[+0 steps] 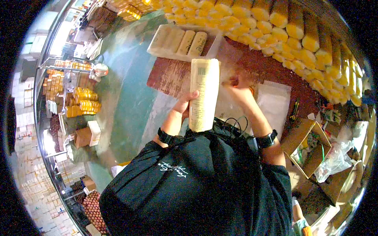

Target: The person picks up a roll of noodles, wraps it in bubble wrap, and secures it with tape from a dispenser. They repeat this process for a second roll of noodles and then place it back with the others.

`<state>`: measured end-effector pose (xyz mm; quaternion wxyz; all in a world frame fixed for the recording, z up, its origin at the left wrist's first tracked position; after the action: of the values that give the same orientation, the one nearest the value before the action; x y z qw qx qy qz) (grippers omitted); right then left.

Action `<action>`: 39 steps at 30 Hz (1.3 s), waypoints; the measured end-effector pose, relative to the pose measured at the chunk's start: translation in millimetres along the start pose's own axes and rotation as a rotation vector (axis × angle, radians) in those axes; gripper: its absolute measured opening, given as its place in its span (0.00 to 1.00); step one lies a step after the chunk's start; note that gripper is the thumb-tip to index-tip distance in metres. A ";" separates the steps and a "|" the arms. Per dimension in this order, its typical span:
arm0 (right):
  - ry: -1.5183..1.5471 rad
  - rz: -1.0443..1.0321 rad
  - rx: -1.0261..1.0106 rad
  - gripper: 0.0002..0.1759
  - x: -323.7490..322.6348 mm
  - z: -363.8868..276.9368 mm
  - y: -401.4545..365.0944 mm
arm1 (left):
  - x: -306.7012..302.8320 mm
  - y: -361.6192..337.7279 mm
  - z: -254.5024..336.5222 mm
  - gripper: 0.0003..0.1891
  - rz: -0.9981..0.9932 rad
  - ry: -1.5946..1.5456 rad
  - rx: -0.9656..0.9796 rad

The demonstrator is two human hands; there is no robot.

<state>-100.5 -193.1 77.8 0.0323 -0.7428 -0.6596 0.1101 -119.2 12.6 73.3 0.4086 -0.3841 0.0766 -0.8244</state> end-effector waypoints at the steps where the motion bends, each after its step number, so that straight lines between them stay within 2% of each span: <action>1: -0.064 -0.024 -0.003 0.20 11.5 11.0 -2.7 | 1.0 0.6 3.7 0.37 -0.002 0.022 -0.005; 3: -0.114 -0.059 0.048 0.20 25.4 10.3 -9.5 | 8.5 3.1 12.5 0.37 -0.027 0.056 0.005; 6: -0.075 0.074 0.117 0.17 19.3 7.6 -7.2 | 15.2 5.8 25.0 0.35 -0.068 0.099 0.052; 8: 0.055 0.148 0.220 0.20 10.1 15.5 -6.5 | 13.8 2.9 33.0 0.33 -0.066 0.138 0.078; 10: 0.137 0.208 0.076 0.14 0.4 -3.5 2.4 | 4.6 0.0 36.4 0.35 -0.038 0.184 0.049; 11: 0.025 0.218 0.027 0.13 -3.8 -4.4 11.3 | -1.2 -1.7 38.2 0.36 -0.022 0.237 0.050; 14: 0.028 0.196 -0.181 0.11 -1.5 -22.6 22.1 | -3.2 -6.5 47.5 0.41 -0.045 0.447 0.052; 18: -0.332 0.054 -0.137 0.15 6.4 -55.0 31.6 | -6.2 -20.9 55.6 0.46 -0.107 0.681 0.073; 22: -0.500 -0.032 -0.116 0.12 27.0 -59.6 34.3 | -0.9 -36.6 56.8 0.48 -0.205 0.453 0.073; 25: -0.133 -0.279 -0.351 0.15 70.4 -80.4 13.7 | 5.6 -40.0 64.4 0.47 -0.198 0.401 0.099; 26: -0.210 -0.318 -0.264 0.22 83.1 -65.1 14.0 | 5.9 -39.3 65.0 0.47 -0.196 0.384 0.104; 28: -0.081 -0.305 -0.353 0.26 93.5 -66.4 12.0 | 3.1 -34.5 60.2 0.48 -0.197 0.332 0.083; 30: 0.005 -0.301 -0.218 0.24 91.2 -35.7 21.6 | -4.4 -31.2 53.7 0.52 -0.177 0.306 0.047; 32: 0.121 -0.278 -0.070 0.20 86.1 -19.3 25.0 | -12.7 -29.3 48.8 0.51 -0.173 0.295 0.038; 34: 0.266 -0.234 0.091 0.16 75.0 -17.5 16.8 | -15.9 -27.8 47.5 0.44 -0.197 0.286 0.063; 35: 0.302 -0.159 0.044 0.10 68.8 -31.7 12.0 | -16.4 -28.2 48.6 0.44 -0.186 0.316 0.054; 38: 0.342 -0.039 0.094 0.11 48.6 -12.1 24.0 | -18.8 -30.3 53.7 0.47 -0.152 0.449 0.038; 39: 0.352 -0.060 0.082 0.11 45.2 -18.4 23.5 | -21.0 -29.7 54.9 0.48 -0.140 0.523 0.040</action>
<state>-69.1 -149.7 85.7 0.1807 -0.7287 -0.6605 0.0042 -91.5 57.8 112.5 0.3245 -0.1543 0.1364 -0.9232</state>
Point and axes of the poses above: each hand's wrist, its own y-axis towards the middle knuckle, its own x-axis out of the palm, z = x × y, the point moved 10 cm from there along y, towards the middle knuckle, and after that the axes turned 5 degrees about y, right-handed, at the moved point
